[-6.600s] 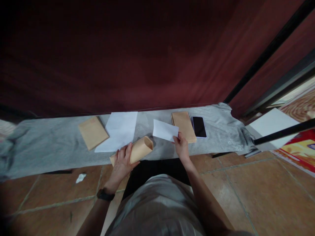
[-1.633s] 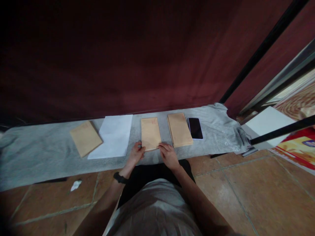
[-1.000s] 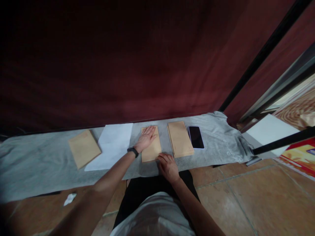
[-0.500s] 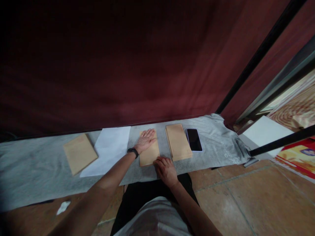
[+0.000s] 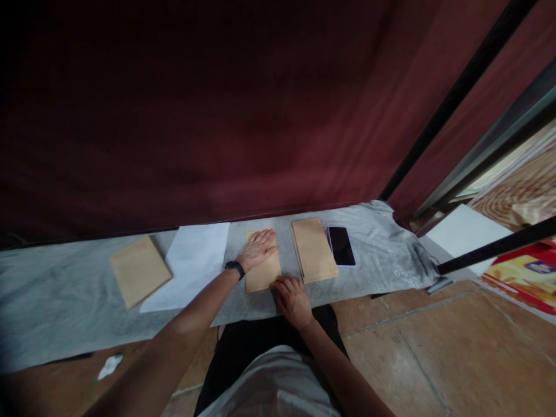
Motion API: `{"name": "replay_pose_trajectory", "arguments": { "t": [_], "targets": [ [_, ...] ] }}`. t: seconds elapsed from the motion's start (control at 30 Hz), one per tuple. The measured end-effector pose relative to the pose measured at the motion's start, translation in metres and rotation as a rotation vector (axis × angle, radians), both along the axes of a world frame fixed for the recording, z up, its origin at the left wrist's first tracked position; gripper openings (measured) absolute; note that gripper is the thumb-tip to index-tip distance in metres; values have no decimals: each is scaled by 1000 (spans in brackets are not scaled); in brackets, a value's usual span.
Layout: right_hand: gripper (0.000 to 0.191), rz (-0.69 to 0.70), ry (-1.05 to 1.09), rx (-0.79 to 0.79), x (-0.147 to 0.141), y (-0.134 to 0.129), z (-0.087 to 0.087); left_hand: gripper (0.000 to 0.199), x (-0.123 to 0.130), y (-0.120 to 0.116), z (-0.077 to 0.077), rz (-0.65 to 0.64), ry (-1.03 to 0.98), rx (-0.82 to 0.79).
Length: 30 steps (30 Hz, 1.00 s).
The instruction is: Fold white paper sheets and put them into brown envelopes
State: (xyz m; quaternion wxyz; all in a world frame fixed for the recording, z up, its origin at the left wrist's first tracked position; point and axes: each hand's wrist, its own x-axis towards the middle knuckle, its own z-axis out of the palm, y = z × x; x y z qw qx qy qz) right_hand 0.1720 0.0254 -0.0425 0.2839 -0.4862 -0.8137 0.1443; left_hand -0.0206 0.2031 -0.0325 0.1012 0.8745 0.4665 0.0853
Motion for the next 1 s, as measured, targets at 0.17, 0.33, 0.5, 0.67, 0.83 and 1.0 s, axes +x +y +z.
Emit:
{"name": "replay_pose_trajectory", "arguments": {
  "t": [0.17,0.33,0.5,0.67,0.83,1.0],
  "targets": [
    [39,3,-6,7,0,0,-2,64,1,-6,-2,-20,0,10],
    [38,2,-22,21,1,0,-6,65,2,-13,-8,-44,27,33],
    [36,-13,-33,32,0,0,-6,65,2,-25,-12,-76,57,59],
    [36,-10,-39,41,0,-1,-4,62,1,-42,-10,-134,38,62],
    [34,-14,-41,54,0,-1,-5,60,0,-58,-8,-169,31,53],
    [32,-19,-55,65,-1,0,-9,60,-1,-73,-7,-198,33,46]
  ]
}}
